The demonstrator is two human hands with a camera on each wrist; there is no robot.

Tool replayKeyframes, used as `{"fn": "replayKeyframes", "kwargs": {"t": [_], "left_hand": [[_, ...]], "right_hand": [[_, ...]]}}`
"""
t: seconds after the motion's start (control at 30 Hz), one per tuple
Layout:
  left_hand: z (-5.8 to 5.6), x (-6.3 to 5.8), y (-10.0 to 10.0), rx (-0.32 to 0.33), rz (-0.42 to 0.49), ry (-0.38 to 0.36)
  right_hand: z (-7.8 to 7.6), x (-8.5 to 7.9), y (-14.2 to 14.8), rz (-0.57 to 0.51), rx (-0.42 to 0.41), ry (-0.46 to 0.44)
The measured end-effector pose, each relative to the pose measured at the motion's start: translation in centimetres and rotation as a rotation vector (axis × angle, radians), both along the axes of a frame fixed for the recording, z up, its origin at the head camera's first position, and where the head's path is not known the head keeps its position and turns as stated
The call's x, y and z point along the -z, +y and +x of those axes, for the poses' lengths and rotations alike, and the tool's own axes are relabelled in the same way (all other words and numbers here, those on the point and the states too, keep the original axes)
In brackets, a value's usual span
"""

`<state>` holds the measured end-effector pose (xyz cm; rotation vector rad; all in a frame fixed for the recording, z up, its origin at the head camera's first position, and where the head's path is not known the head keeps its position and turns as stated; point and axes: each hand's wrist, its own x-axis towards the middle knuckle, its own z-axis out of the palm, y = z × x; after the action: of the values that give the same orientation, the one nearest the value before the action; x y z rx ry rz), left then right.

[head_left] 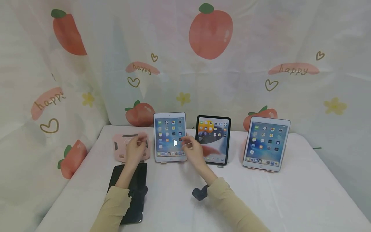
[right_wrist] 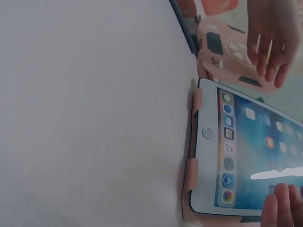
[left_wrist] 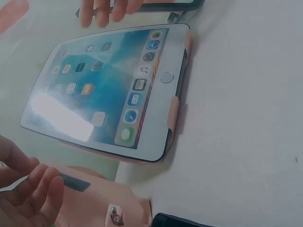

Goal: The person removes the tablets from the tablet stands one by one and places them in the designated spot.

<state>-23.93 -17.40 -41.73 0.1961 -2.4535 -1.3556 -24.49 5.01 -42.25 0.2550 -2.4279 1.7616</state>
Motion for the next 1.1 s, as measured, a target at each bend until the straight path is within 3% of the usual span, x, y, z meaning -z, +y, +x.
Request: {"fn": "replayKeyframes", "kwargs": {"t": [0.4, 0.83, 1.1], "left_hand": [[-1.5, -0.9, 1.0, 0.02, 0.011, 0.028], [-2.7, -1.6, 1.7, 0.068, 0.003, 0.062], [-3.7, -2.3, 2.0, 0.077, -0.009, 0.07]], "right_hand": [[-1.5, -1.7, 0.8, 0.049, 0.037, 0.036], [-2.9, -3.3, 1.1, 0.185, 0.037, 0.085], [-3.9, -4.2, 1.1, 0.259, 0.049, 0.06]]}}
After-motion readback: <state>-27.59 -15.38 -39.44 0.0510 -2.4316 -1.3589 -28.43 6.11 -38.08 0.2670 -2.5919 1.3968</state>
